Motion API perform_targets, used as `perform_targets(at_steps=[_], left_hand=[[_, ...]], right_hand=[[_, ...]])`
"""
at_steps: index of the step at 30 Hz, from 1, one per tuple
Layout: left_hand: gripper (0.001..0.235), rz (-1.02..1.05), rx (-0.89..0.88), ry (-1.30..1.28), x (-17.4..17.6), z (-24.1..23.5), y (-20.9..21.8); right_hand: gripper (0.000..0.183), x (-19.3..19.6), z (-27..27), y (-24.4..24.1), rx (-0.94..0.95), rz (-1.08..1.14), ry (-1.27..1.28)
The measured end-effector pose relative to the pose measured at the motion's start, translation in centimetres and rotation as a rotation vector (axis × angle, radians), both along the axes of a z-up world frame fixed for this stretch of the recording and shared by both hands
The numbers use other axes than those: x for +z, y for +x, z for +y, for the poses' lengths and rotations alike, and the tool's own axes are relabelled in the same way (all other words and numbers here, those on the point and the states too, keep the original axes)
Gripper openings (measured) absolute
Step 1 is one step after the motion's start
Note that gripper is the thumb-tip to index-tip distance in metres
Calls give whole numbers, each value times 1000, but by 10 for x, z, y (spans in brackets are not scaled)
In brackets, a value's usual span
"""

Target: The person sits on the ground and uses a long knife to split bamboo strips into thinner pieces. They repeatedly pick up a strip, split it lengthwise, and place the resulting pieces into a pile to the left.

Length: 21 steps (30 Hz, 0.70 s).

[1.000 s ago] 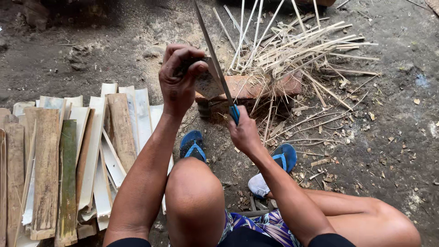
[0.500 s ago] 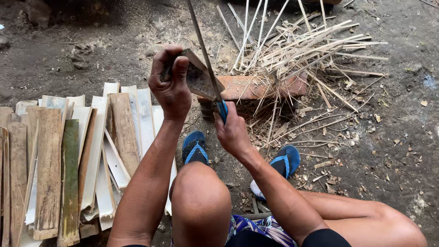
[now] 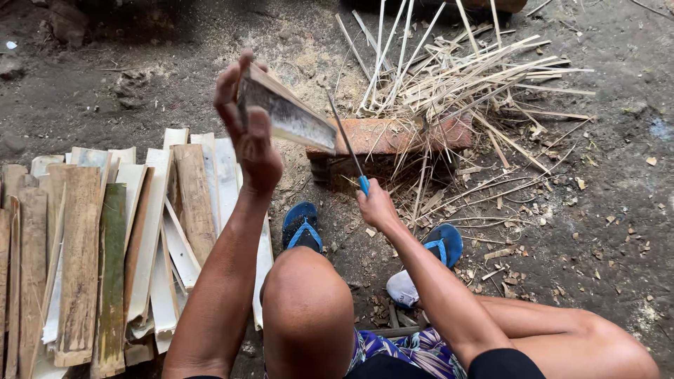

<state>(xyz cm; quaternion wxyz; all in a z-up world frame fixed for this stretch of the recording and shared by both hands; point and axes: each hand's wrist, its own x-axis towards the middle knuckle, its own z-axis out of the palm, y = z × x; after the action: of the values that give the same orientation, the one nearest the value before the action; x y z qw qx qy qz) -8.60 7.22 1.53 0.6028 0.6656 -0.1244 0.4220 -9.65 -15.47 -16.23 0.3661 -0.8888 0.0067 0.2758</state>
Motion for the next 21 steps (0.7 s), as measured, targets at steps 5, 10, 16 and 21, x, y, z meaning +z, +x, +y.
perform_targets(at_steps=[5, 10, 16, 21], left_hand=[[50, 140, 136, 407, -3, 0, 7], [53, 96, 153, 459, -15, -12, 15], [50, 86, 118, 418, -16, -9, 24], [46, 5, 69, 372, -12, -5, 32]], right_hand=[[18, 86, 2, -33, 49, -187, 219], [12, 140, 14, -52, 117, -424, 412], [14, 109, 5, -46, 43, -407, 369], [14, 43, 15, -16, -31, -74, 109]])
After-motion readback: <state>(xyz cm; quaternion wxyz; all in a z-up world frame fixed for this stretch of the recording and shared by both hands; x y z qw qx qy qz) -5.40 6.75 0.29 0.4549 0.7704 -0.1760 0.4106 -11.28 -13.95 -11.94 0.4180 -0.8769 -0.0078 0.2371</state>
